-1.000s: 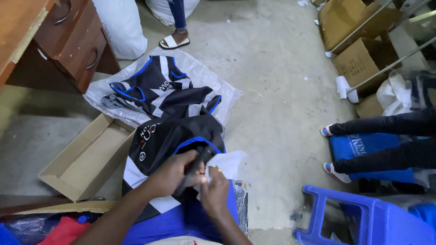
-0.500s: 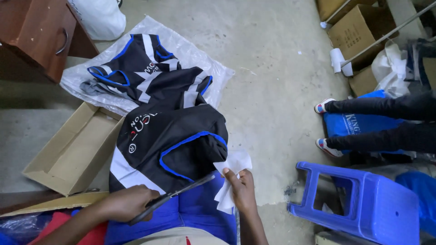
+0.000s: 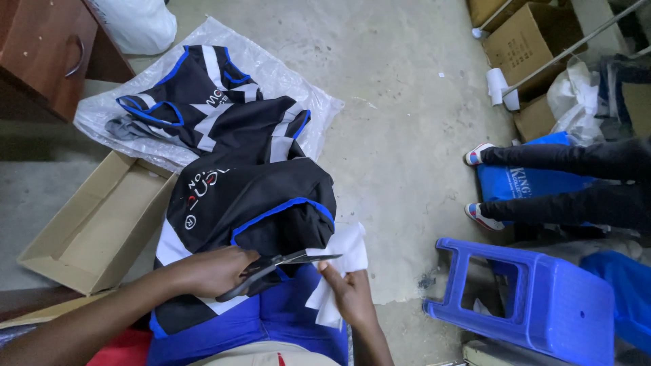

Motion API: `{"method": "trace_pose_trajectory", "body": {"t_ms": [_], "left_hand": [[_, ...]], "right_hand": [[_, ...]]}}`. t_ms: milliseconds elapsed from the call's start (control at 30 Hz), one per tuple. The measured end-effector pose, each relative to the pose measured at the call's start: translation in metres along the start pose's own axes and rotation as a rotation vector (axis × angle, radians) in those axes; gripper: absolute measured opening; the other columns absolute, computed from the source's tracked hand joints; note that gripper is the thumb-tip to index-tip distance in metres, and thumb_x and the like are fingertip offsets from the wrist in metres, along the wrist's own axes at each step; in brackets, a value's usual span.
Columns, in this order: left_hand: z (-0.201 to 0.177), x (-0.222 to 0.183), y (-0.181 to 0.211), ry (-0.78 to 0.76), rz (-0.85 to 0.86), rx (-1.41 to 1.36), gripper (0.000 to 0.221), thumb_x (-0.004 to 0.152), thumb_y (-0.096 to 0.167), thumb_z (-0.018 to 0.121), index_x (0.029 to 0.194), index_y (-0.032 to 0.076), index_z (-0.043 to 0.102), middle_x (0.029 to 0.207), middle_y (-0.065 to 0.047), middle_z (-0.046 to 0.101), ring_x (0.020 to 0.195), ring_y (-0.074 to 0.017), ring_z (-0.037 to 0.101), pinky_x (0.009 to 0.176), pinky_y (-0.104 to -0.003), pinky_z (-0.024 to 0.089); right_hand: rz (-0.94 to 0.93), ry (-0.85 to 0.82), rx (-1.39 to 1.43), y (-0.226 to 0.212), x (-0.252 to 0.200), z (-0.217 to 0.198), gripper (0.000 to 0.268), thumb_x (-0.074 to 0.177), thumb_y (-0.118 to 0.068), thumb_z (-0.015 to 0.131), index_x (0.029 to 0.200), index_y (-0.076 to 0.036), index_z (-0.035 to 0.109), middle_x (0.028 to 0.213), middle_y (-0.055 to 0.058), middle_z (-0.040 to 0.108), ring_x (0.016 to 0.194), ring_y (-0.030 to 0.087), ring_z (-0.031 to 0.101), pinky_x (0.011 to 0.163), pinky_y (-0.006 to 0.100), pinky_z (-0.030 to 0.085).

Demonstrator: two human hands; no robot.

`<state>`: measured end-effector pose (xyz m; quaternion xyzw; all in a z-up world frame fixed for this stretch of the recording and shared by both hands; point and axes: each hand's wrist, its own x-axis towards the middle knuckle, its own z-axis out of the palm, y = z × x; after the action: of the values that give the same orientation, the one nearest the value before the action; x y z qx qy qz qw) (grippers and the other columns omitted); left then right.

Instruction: Trimming excess backing material from a garment using scissors

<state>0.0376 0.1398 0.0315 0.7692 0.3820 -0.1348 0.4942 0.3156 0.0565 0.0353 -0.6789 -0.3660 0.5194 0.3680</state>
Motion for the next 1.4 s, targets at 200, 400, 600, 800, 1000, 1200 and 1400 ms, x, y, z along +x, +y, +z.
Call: {"method": "trace_pose_trajectory", "body": {"t_ms": [200,400,600,800,1000,1200,1400], "left_hand": [[0.018,0.011,-0.02,0.057,0.014,0.129,0.012,0.097,0.02,0.056,0.102,0.011,0.061,0.091,-0.017,0.072,0.09,-0.0416,0.071,0.073,-0.05,0.051],[0.022,0.004,-0.026,0.098,-0.022,0.247,0.009,0.089,0.01,0.057,0.097,0.007,0.055,0.086,-0.021,0.068,0.084,-0.047,0.069,0.066,-0.055,0.05],[0.029,0.005,-0.033,0.119,-0.011,0.261,0.006,0.091,0.011,0.059,0.095,0.008,0.055,0.079,-0.019,0.067,0.074,-0.0445,0.068,0.059,-0.054,0.048],[0.021,-0.002,-0.059,0.282,0.051,0.408,0.014,0.085,0.01,0.065,0.094,0.012,0.055,0.082,-0.012,0.07,0.071,-0.039,0.072,0.059,-0.052,0.053],[0.004,-0.033,-0.052,0.501,0.117,1.011,0.02,0.084,0.004,0.06,0.104,0.003,0.06,0.086,-0.014,0.071,0.07,-0.0263,0.073,0.06,-0.04,0.059],[0.015,-0.056,-0.065,0.317,-0.046,0.963,0.025,0.086,0.001,0.058,0.111,0.0,0.058,0.09,-0.015,0.072,0.067,-0.0283,0.074,0.056,-0.042,0.06],[-0.02,-0.099,-0.025,-0.16,-0.333,0.345,0.018,0.091,0.02,0.057,0.107,0.018,0.065,0.099,-0.008,0.076,0.092,-0.0294,0.076,0.074,-0.045,0.056]], "right_hand": [[-0.057,-0.025,0.007,0.017,-0.007,0.012,0.034,0.092,-0.033,0.076,0.115,-0.008,0.073,0.094,0.002,0.071,0.091,0.013,0.067,0.079,0.031,0.054],[-0.052,-0.06,0.094,0.03,-0.008,0.019,0.028,0.093,-0.026,0.078,0.115,-0.007,0.075,0.093,0.003,0.071,0.092,0.014,0.067,0.08,0.032,0.053],[-0.106,-0.027,0.002,0.034,-0.013,0.027,0.033,0.094,-0.032,0.075,0.118,-0.009,0.08,0.088,0.0,0.062,0.083,0.011,0.056,0.075,0.03,0.043],[0.048,-0.018,0.449,0.137,0.035,0.01,0.028,0.083,-0.008,0.075,0.11,-0.005,0.073,0.088,0.014,0.075,0.078,0.026,0.071,0.07,0.038,0.056],[0.081,-0.168,0.957,0.115,0.022,0.017,0.059,0.095,-0.052,0.04,0.122,-0.006,0.066,0.106,0.018,0.074,0.092,0.032,0.07,0.074,0.044,0.056],[0.362,-0.003,0.561,0.072,0.0,0.032,0.031,0.093,-0.028,0.074,0.112,-0.004,0.073,0.095,0.012,0.074,0.09,0.027,0.073,0.081,0.039,0.054],[0.204,-0.033,0.449,0.073,-0.019,0.043,0.035,0.081,-0.016,0.086,0.113,-0.004,0.077,0.108,0.013,0.082,0.104,0.026,0.076,0.095,0.042,0.059]]}}
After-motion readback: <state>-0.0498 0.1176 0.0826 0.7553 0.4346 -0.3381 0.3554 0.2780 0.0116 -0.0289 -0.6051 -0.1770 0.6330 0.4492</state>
